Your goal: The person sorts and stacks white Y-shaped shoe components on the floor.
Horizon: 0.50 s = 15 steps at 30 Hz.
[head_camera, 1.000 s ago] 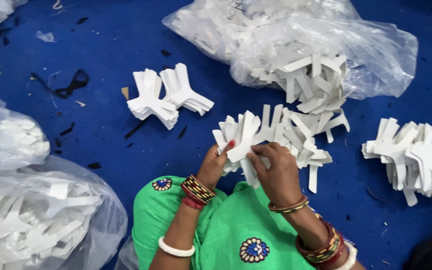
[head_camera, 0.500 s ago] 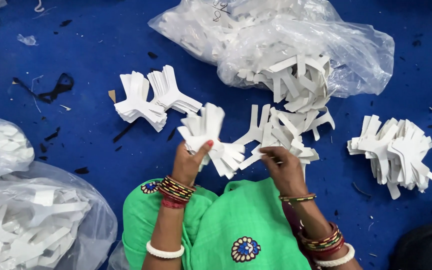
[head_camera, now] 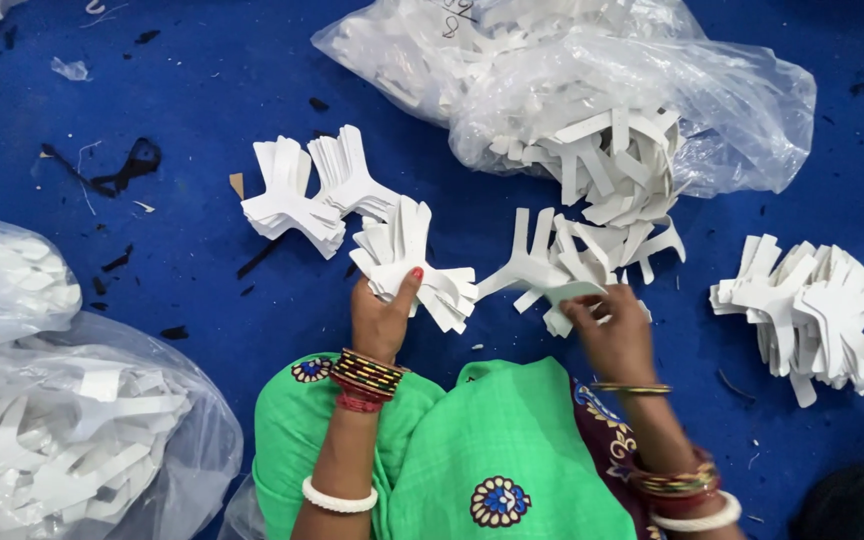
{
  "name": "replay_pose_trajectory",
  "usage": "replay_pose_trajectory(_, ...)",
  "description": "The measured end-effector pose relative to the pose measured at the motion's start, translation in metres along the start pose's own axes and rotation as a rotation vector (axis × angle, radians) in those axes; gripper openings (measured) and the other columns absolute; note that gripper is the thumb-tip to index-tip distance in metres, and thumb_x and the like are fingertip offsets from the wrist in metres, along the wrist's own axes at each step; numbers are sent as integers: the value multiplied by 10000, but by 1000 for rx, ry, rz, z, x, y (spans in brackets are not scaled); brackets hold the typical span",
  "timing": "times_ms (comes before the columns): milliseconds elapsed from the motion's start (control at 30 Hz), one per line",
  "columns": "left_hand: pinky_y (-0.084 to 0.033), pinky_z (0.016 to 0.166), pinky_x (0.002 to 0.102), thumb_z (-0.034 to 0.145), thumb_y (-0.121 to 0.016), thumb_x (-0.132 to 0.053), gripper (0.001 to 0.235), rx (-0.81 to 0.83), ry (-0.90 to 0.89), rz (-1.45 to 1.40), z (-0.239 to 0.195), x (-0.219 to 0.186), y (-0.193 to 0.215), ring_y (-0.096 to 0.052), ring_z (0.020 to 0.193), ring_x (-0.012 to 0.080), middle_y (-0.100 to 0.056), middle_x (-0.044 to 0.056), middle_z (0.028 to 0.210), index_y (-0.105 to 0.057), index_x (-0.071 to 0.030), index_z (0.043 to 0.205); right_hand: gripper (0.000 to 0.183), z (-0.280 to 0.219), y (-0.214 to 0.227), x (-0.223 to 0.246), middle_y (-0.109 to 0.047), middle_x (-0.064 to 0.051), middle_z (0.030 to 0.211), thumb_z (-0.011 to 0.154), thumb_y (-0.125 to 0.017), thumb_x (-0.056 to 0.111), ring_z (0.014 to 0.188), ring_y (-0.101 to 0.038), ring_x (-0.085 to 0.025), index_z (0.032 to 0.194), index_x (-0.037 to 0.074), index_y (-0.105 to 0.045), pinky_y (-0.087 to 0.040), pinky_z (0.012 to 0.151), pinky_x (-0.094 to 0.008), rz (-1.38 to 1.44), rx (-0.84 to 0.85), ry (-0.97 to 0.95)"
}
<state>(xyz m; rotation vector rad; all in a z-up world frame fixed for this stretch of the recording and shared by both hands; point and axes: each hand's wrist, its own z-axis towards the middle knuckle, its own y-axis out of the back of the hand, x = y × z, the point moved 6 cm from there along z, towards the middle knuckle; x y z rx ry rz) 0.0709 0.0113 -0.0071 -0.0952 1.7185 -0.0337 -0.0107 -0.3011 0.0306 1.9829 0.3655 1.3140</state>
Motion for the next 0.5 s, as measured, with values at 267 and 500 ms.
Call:
replay_pose_trajectory(267,-550,786,295,900,-757,-141,314,4,17,39,-2,-7,-7,-707,916,144,-769,92,1041,-698,34,1154,219,-15,-8,-62,-766,-110,949,898,-711,180,741,-727,-174,1065,39,-713,-562,635,-295,654,213,-428)
replay_pose_trajectory(500,-551,809,294,895,-760,-134,346,7,56,68,-4,-6,-8,-711,935,150,-763,99,1057,-677,42,1181,251,-15,16,33,-743,-124,1051,955,-704,168,896,-715,-264,1181,61,-733,-575,753,-354,-121,-77,254)
